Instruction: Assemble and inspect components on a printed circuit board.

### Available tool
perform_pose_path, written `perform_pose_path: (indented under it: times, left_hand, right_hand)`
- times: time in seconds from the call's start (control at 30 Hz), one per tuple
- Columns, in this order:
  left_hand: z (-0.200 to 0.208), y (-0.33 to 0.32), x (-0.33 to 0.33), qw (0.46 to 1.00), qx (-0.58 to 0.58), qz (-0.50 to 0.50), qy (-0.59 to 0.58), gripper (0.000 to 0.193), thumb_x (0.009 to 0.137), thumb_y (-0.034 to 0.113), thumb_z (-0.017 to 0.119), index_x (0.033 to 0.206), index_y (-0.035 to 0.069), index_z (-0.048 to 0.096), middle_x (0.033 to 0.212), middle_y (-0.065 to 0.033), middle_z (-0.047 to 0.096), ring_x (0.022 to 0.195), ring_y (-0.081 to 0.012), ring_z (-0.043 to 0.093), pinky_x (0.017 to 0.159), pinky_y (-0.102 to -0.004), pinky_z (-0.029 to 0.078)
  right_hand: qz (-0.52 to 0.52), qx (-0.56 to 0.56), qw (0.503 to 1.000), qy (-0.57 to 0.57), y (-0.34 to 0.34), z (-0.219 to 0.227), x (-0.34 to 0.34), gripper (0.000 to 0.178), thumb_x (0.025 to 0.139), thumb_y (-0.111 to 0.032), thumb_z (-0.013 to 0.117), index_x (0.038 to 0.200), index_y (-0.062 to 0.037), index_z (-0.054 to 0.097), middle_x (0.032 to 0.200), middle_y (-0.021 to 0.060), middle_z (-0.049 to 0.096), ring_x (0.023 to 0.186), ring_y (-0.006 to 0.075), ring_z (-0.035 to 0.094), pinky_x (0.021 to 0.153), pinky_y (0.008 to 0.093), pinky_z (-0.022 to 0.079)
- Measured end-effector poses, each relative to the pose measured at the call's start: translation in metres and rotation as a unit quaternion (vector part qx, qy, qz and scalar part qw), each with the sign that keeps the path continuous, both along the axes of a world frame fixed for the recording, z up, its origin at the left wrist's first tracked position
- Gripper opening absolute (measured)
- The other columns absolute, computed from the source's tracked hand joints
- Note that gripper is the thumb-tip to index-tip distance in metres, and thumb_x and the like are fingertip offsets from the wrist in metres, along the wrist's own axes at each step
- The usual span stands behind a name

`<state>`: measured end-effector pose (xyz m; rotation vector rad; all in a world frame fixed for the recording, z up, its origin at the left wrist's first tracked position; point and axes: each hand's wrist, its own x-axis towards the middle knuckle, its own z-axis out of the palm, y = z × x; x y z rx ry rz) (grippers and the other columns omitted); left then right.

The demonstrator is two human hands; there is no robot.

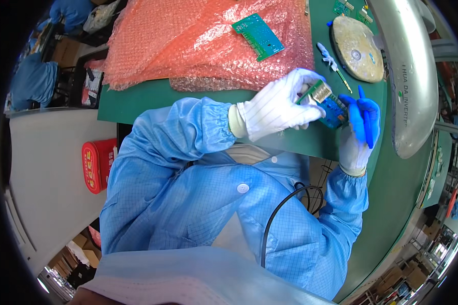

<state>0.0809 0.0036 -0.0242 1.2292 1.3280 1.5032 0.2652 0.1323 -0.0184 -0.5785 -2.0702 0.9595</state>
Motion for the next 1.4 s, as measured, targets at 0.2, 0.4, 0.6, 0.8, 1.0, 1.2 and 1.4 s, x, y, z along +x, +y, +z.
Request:
perform_pose_path:
  times: [0.2,0.4,0.6,0.8,1.0,1.2,1.4]
  left_hand:
    - [0.02,-0.008,-0.013,0.985,-0.015,-0.008,0.172,0.072,0.086,0.05,0.062,0.134,0.002,0.038,0.108,-0.0185,0.062,0.088,-0.0279,0.065,0.08,-0.0376,0.052]
    - [0.019,0.019,-0.105,0.733,0.069,0.377,0.562,0.038,0.084,0.04,0.059,0.106,0.009,0.061,0.098,-0.0122,0.062,0.093,-0.0289,0.059,0.077,-0.0438,0.048]
    - [-0.012,0.013,-0.146,0.729,-0.074,0.325,0.598,0.045,0.079,0.05,0.061,0.096,0.009,0.067,0.106,-0.014,0.063,0.106,-0.0349,0.054,0.087,-0.0503,0.042]
    - [-0.001,0.016,-0.143,0.743,0.016,0.338,0.578,0.044,0.078,0.048,0.065,0.101,0.011,0.065,0.116,-0.0114,0.061,0.115,-0.0346,0.051,0.094,-0.0493,0.039]
    - [0.031,0.008,-0.12,0.873,0.035,0.261,0.412,0.041,0.08,0.036,0.068,0.109,0.009,0.059,0.088,-0.0128,0.067,0.076,-0.0293,0.065,0.066,-0.0389,0.052]
    - [0.037,0.0,-0.113,0.98,-0.01,0.195,-0.049,0.047,0.088,0.033,0.063,0.119,-0.001,0.051,0.094,-0.0104,0.064,0.069,-0.0149,0.063,0.056,-0.0271,0.05]
    - [0.029,0.008,-0.086,0.963,-0.032,0.099,-0.247,0.043,0.094,0.028,0.057,0.126,0.002,0.043,0.104,-0.0097,0.058,0.073,-0.0188,0.064,0.059,-0.0249,0.051]
  right_hand:
    - [-0.163,-0.07,0.984,-0.013,0.0,0.03,0.024,0.016,0.09,-0.009,0.058,0.104,-0.0008,0.061,0.093,0.0062,0.066,0.076,0.0119,0.059,0.068,0.0233,0.046]
    - [-0.455,0.245,0.832,-0.203,0.131,0.021,0.19,0.023,0.089,-0.025,0.063,0.1,-0.004,0.063,0.092,0.0118,0.067,0.081,0.0241,0.064,0.074,0.0335,0.05]
    - [-0.541,0.228,0.753,-0.297,0.156,-0.008,0.219,0.03,0.087,-0.04,0.065,0.098,-0.0126,0.064,0.091,0.0122,0.069,0.083,0.0322,0.066,0.073,0.0406,0.051]
    - [-0.385,0.273,0.853,-0.224,0.054,0.04,0.1,0.027,0.092,-0.028,0.057,0.112,-0.0108,0.063,0.09,0.0132,0.07,0.078,0.0313,0.068,0.067,0.0395,0.052]
    - [-0.174,0.197,0.964,0.024,0.05,0.022,0.005,0.019,0.086,-0.013,0.068,0.1,-0.0009,0.067,0.083,0.0042,0.065,0.074,0.0126,0.061,0.066,0.0269,0.048]
    - [-0.086,-0.085,0.993,0.011,0.03,0.034,-0.075,0.027,0.091,-0.024,0.064,0.106,-0.0016,0.065,0.087,0.0078,0.065,0.071,0.0126,0.06,0.063,0.0278,0.049]
    - [0.128,-0.274,0.948,0.102,0.023,0.013,-0.074,0.029,0.101,-0.024,0.048,0.118,-0.0013,0.053,0.11,0.0178,0.063,0.091,0.0243,0.065,0.079,0.0369,0.053]
